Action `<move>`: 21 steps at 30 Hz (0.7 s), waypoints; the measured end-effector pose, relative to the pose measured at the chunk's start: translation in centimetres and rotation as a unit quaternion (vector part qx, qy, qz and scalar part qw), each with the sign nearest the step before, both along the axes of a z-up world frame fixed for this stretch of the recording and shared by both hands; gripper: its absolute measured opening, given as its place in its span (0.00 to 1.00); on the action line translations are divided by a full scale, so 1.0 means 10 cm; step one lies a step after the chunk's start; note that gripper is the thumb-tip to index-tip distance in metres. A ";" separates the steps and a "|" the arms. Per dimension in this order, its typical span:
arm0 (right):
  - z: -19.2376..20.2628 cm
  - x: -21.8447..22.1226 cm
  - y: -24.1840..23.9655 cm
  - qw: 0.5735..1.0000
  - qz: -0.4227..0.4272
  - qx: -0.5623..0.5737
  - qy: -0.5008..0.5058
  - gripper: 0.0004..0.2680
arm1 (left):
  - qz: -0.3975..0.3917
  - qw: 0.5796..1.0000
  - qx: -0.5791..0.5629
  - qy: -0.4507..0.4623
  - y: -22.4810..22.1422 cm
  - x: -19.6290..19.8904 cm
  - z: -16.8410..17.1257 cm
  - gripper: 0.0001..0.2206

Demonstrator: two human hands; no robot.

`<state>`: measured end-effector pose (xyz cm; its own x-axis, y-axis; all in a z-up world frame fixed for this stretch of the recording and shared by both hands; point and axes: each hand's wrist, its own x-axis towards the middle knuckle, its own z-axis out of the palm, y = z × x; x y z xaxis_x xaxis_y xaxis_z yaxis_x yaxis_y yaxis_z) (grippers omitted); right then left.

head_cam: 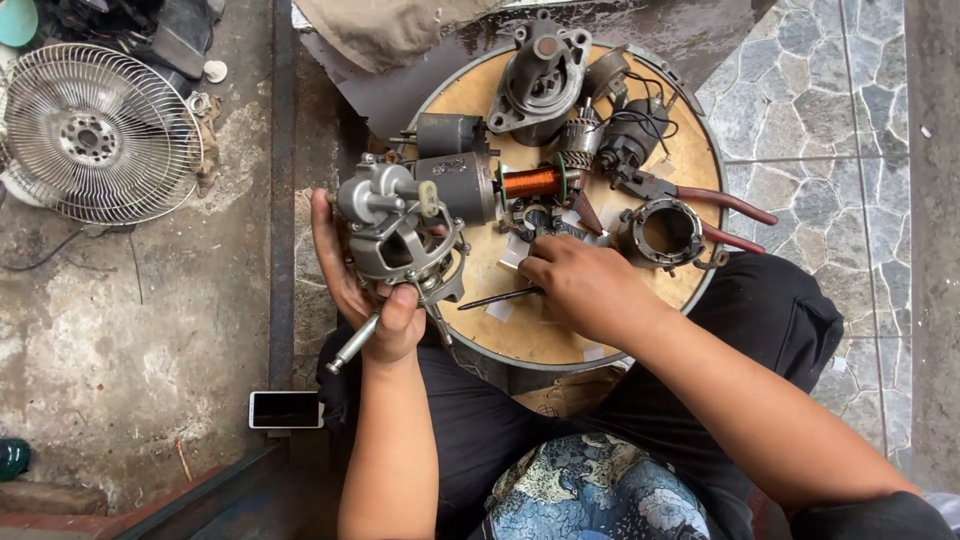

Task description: Disassembling and adjusting various components of a motor assembly using a screwdriver and hands.

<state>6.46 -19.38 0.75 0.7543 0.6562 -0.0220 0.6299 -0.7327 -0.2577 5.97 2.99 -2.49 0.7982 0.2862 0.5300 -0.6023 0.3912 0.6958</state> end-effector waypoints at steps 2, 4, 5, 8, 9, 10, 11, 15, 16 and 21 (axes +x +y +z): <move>-0.04 0.00 0.02 1.000 0.006 -0.006 -0.013 0.06 | -0.005 1.000 -0.005 0.001 -0.05 0.02 0.01 0.50; -0.07 0.01 0.04 0.999 0.013 -0.011 -0.027 0.06 | -0.008 1.000 -0.010 0.001 -0.08 0.00 0.02 0.52; -0.08 0.02 0.04 1.000 0.010 -0.020 0.003 0.07 | -0.021 1.000 -0.015 0.009 -0.09 -0.01 0.02 0.52; 0.02 0.02 -0.03 0.995 -0.032 0.012 0.093 0.11 | -0.049 0.998 -0.043 0.019 -0.11 -0.01 0.02 0.51; 0.07 0.01 -0.07 0.984 -0.072 0.056 0.153 0.12 | -0.064 0.996 -0.064 0.023 -0.12 -0.01 0.02 0.51; 0.19 0.01 -0.10 0.984 -0.073 0.055 0.154 0.12 | -0.065 0.996 -0.065 0.024 -0.07 0.00 -0.02 0.51; 0.30 0.01 -0.15 0.973 -0.105 0.080 0.190 0.14 | -0.086 0.992 -0.093 0.025 -0.03 0.01 -0.05 0.52; 0.58 -0.04 -0.24 0.956 -0.176 0.097 0.213 0.13 | -0.127 0.979 -0.155 0.024 0.03 0.01 -0.02 0.51; 0.57 -0.05 -0.20 0.956 -0.180 0.099 0.211 0.13 | -0.131 0.979 -0.154 0.023 0.08 -0.01 -0.07 0.51; 0.13 -0.24 0.10 0.993 -0.098 0.017 0.056 0.11 | -0.245 0.955 -0.165 0.012 0.35 -0.08 -0.44 0.34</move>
